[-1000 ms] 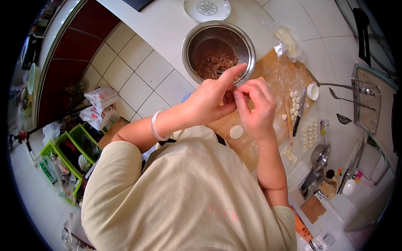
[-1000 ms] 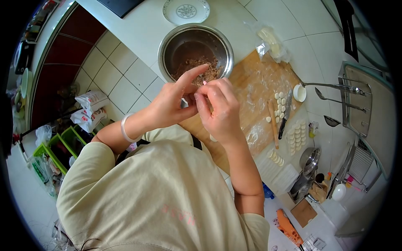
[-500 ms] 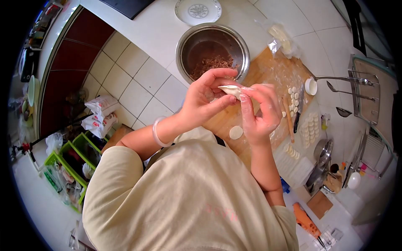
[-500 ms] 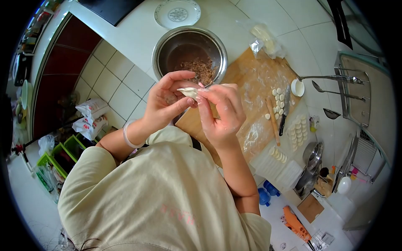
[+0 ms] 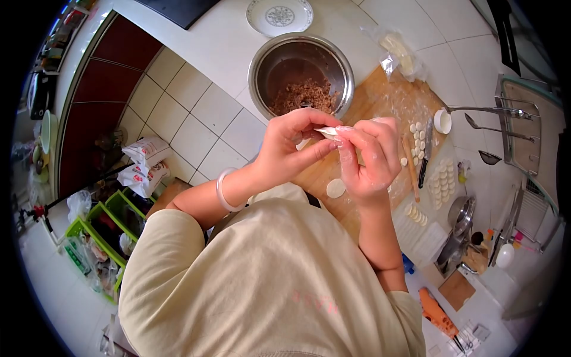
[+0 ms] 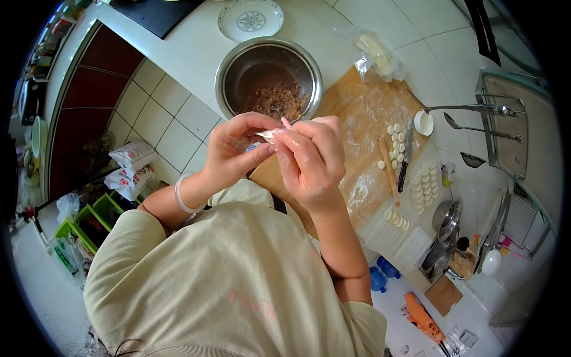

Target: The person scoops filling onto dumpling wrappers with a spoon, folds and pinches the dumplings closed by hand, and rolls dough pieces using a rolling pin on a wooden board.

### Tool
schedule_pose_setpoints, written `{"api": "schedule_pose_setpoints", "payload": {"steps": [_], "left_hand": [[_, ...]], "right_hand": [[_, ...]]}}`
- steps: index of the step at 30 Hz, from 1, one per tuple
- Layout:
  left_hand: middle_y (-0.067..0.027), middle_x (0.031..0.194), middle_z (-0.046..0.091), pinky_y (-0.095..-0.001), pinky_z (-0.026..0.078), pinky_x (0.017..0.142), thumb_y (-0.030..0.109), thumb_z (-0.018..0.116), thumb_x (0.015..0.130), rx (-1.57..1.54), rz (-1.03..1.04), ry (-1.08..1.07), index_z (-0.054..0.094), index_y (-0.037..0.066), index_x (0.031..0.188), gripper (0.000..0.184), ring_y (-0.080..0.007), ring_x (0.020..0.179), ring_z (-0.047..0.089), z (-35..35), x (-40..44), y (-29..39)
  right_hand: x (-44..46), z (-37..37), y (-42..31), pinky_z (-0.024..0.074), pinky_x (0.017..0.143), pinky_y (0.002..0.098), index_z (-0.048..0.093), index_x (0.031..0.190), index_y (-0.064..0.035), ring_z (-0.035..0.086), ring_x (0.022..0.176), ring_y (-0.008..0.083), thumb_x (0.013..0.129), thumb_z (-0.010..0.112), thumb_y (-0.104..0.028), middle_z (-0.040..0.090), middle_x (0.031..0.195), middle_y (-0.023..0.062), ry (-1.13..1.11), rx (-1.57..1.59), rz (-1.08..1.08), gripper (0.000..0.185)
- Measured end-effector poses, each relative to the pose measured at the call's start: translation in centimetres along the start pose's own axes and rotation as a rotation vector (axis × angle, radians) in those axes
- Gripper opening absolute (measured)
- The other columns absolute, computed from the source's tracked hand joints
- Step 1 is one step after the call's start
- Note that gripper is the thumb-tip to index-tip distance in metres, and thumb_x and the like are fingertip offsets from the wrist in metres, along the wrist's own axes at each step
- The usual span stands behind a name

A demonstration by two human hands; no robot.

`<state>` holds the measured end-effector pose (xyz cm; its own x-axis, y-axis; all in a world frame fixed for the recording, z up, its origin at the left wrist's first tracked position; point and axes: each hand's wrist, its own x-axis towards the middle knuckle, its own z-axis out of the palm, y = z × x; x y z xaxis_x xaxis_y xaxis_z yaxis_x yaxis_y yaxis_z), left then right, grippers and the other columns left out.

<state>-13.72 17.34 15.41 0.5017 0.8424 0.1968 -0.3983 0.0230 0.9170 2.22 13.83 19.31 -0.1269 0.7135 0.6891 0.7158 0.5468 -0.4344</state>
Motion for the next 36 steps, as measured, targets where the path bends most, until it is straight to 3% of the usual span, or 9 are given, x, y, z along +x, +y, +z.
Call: {"api": "schedule_pose_setpoints", "payload": {"steps": [7,9,22,27,31,36], "left_hand": [[-0.0113,0.108,0.065,-0.0290,0.053,0.083,0.003,0.064,0.089,-0.259,-0.184,0.032,0.059,-0.003,0.112,0.025,-0.0153,0.097,0.063,-0.1,-0.1,-0.1],[-0.0115,0.109,0.065,-0.0299,0.053,0.083,0.004,0.064,0.089,-0.331,-0.196,0.051,0.058,-0.002,0.113,0.026,-0.0158,0.097,0.063,-0.1,0.0,-0.5],[-0.0125,0.108,0.065,-0.0315,0.053,0.082,0.005,0.063,0.090,-0.561,-0.220,0.065,0.057,-0.001,0.113,0.025,-0.0163,0.092,0.062,0.8,-0.3,-0.9],[-0.0115,0.106,0.065,-0.0318,0.052,0.081,0.005,0.063,0.090,-0.584,-0.210,0.060,0.057,0.000,0.115,0.026,-0.0171,0.091,0.062,0.7,-0.5,-1.1],[-0.0103,0.107,0.065,-0.0317,0.053,0.083,0.001,0.061,0.091,-0.630,-0.194,0.030,0.058,0.000,0.114,0.024,-0.0157,0.095,0.062,0.7,-0.7,-1.4],[-0.0099,0.106,0.065,-0.0306,0.053,0.083,0.000,0.061,0.090,-0.588,-0.209,0.033,0.058,-0.001,0.114,0.024,-0.0153,0.095,0.063,0.9,-0.6,-0.9]], "right_hand": [[0.3,0.2,-0.4,0.0471,0.064,0.0309,0.065,0.098,-0.0021,0.054,0.075,0.0235,0.079,0.073,-0.007,0.059,0.090,0.0088,0.037,0.066,0.065,0.021],[-0.2,0.2,-0.9,0.0485,0.064,0.0305,0.064,0.098,-0.0014,0.056,0.076,0.0238,0.082,0.070,-0.006,0.060,0.090,0.0107,0.127,0.182,0.282,0.018],[-0.9,0.5,-0.7,0.0471,0.060,0.0294,0.058,0.096,0.0008,0.055,0.072,0.0219,0.087,0.065,-0.006,0.058,0.086,0.0103,0.121,0.067,0.176,0.013],[-1.4,0.5,-0.8,0.0471,0.060,0.0295,0.058,0.095,0.0000,0.055,0.070,0.0208,0.089,0.064,-0.008,0.059,0.085,0.0105,0.173,0.276,0.301,0.012],[-2.5,0.8,-0.9,0.0472,0.061,0.0296,0.058,0.094,-0.0001,0.055,0.071,0.0208,0.090,0.064,-0.010,0.059,0.086,0.0105,0.207,0.234,0.302,0.012],[-1.2,0.2,-1.1,0.0462,0.060,0.0294,0.062,0.099,0.0000,0.055,0.071,0.0210,0.086,0.068,-0.007,0.059,0.086,0.0095,0.208,0.145,0.196,0.016]]}}
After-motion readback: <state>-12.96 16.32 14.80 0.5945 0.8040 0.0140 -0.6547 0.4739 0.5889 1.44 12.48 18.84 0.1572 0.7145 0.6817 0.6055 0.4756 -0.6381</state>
